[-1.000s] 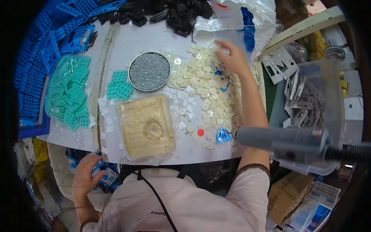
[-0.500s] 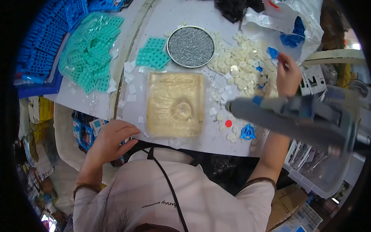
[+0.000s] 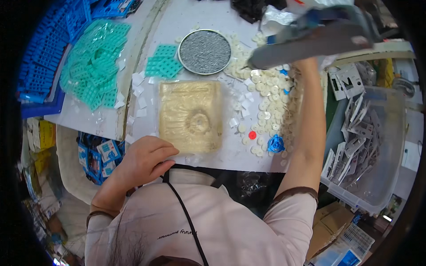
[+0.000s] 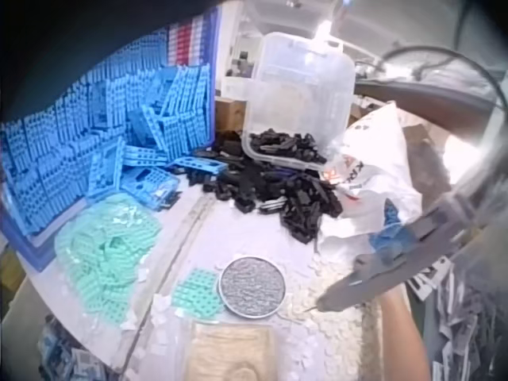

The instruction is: Assembling components of an electronic toy device using an electric screwdriver and small parts on a factory workstation.

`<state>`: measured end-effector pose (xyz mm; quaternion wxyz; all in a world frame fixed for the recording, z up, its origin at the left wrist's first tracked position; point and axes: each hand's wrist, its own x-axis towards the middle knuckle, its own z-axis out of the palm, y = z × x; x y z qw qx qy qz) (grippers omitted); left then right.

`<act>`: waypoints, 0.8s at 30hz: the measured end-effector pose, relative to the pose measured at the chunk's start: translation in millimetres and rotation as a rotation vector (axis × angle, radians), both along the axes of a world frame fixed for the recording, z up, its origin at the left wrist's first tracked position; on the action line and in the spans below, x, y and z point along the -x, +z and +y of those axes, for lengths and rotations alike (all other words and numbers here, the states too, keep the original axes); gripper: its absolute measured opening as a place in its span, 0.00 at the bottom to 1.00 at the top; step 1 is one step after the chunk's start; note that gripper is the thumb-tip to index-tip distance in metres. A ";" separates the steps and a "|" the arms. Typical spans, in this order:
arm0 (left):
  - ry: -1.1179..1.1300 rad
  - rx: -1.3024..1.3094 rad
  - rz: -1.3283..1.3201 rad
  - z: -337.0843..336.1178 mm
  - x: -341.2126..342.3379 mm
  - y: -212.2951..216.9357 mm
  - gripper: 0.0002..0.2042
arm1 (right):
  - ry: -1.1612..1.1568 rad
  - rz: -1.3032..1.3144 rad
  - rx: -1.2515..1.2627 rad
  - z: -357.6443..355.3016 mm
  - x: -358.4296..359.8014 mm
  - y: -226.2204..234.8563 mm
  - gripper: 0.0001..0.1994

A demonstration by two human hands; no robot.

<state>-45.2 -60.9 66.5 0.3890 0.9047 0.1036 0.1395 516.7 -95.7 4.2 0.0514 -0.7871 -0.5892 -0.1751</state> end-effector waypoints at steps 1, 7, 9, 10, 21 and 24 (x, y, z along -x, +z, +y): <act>0.018 0.008 -0.002 -1.2 4.5 -3.4 0.11 | 0.024 0.042 -0.011 -7.1 -19.1 -6.2 0.18; 0.043 0.246 -0.041 -15.0 14.6 -16.9 0.09 | -0.164 0.456 -0.094 -110.4 110.1 46.8 0.18; 0.024 0.336 -0.109 -21.8 7.0 -24.8 0.08 | -0.340 0.535 -0.184 -150.6 150.7 45.3 0.18; -0.006 0.373 -0.121 -24.5 1.3 -28.2 0.08 | -0.411 0.449 -0.183 -157.7 170.9 44.3 0.18; -0.164 1.356 0.318 -34.6 -33.4 -29.6 0.13 | 0.292 1.040 -0.069 -160.0 346.4 78.0 0.15; -0.232 1.631 0.340 -26.7 -30.5 -33.2 0.15 | 0.509 0.932 -0.078 -133.7 370.0 71.3 0.22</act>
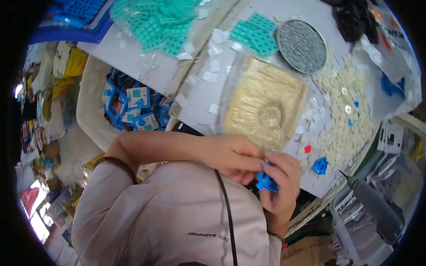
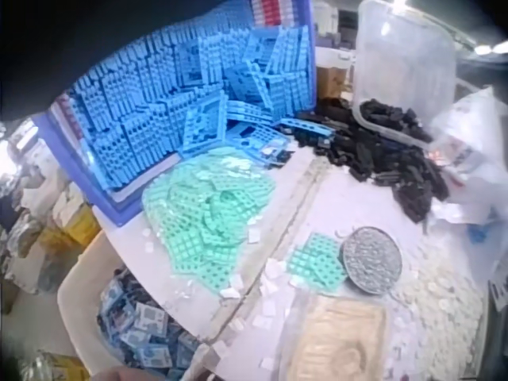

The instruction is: Assembling components of an electronic toy device using an electric screwdriver and small parts on a factory workstation.

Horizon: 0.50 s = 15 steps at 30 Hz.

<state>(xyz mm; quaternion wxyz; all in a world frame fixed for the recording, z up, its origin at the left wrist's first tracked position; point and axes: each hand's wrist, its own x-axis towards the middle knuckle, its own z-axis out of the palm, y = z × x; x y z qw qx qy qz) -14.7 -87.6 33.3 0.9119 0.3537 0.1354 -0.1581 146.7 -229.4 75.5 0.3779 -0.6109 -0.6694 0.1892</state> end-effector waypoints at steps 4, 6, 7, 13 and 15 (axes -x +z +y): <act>0.047 -0.215 0.034 28.0 15.0 29.0 0.10 | -0.122 0.343 0.036 20.9 14.6 10.4 0.23; 0.241 -0.354 -0.006 18.3 18.2 25.6 0.10 | -0.279 0.530 -0.017 23.8 14.2 -3.5 0.25; 0.342 -0.420 -0.021 13.9 18.9 23.2 0.11 | -0.227 0.328 0.041 22.6 -2.1 -11.6 0.24; 0.359 -0.820 -0.013 15.4 10.4 16.8 0.06 | -0.244 0.258 0.180 49.6 -17.0 -13.1 0.18; 0.267 -1.151 -0.042 24.5 7.6 16.3 0.07 | -0.180 0.184 0.194 64.2 -30.4 -13.4 0.17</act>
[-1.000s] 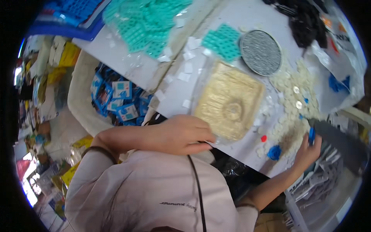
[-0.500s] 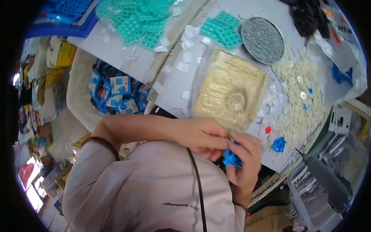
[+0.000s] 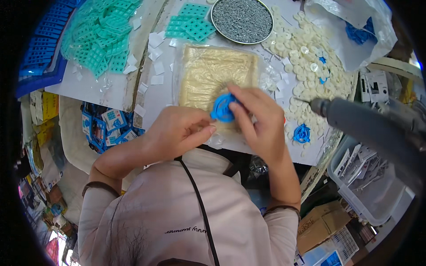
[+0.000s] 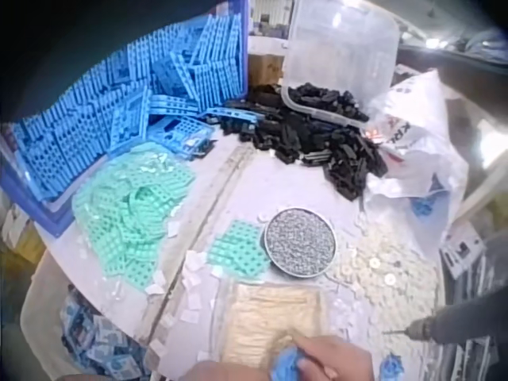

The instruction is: Assembling components of an electronic toy device using an electric screwdriver and small parts on a factory workstation.

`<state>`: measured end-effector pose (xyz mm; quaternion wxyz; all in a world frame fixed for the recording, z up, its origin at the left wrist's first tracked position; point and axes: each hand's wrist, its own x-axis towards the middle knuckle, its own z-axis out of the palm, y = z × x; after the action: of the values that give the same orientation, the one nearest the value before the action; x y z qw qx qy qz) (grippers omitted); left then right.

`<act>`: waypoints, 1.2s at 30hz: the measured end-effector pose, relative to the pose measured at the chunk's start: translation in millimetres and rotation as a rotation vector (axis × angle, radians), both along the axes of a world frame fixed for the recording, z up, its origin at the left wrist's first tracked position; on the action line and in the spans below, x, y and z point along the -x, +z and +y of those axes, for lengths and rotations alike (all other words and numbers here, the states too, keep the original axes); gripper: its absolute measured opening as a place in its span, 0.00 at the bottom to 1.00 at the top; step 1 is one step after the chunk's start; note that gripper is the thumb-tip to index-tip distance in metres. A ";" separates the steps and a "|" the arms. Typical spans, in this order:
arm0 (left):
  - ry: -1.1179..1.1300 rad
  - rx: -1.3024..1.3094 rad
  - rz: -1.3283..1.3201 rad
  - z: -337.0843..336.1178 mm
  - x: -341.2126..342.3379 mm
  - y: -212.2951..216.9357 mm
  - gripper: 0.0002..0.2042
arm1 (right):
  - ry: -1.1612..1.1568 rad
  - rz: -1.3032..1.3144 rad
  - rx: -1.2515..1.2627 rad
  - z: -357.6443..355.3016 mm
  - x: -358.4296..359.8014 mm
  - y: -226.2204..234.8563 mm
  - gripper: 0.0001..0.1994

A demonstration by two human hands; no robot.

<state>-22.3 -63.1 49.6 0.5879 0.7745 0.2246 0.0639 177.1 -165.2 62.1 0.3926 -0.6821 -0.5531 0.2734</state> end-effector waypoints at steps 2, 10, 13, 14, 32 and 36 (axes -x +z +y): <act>-0.021 -0.278 -0.007 7.1 -1.6 -5.4 0.09 | 0.070 -0.254 -0.023 10.4 -7.6 -9.1 0.17; -0.215 -0.759 -0.170 12.0 -13.1 -37.6 0.22 | 0.005 -0.590 0.015 12.3 -2.2 -23.6 0.16; -0.248 -0.803 -0.152 12.7 -11.8 -36.0 0.24 | -0.004 -0.474 -0.060 8.3 -12.0 -31.7 0.13; -0.266 -0.803 -0.144 12.4 -11.8 -35.8 0.25 | 0.006 -0.495 -0.053 7.4 -13.4 -32.7 0.12; 0.479 -1.033 0.139 284.0 47.8 61.2 0.11 | -0.011 -0.503 -0.029 11.9 -3.0 -26.2 0.12; 0.618 -1.145 0.427 381.4 86.7 56.3 0.14 | -0.014 -0.466 -0.045 14.1 -1.8 -28.0 0.12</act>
<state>-109.0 318.2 105.9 -0.0167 0.8592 0.4774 0.1833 179.0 -151.2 34.1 0.2714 -0.7217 -0.6299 0.0934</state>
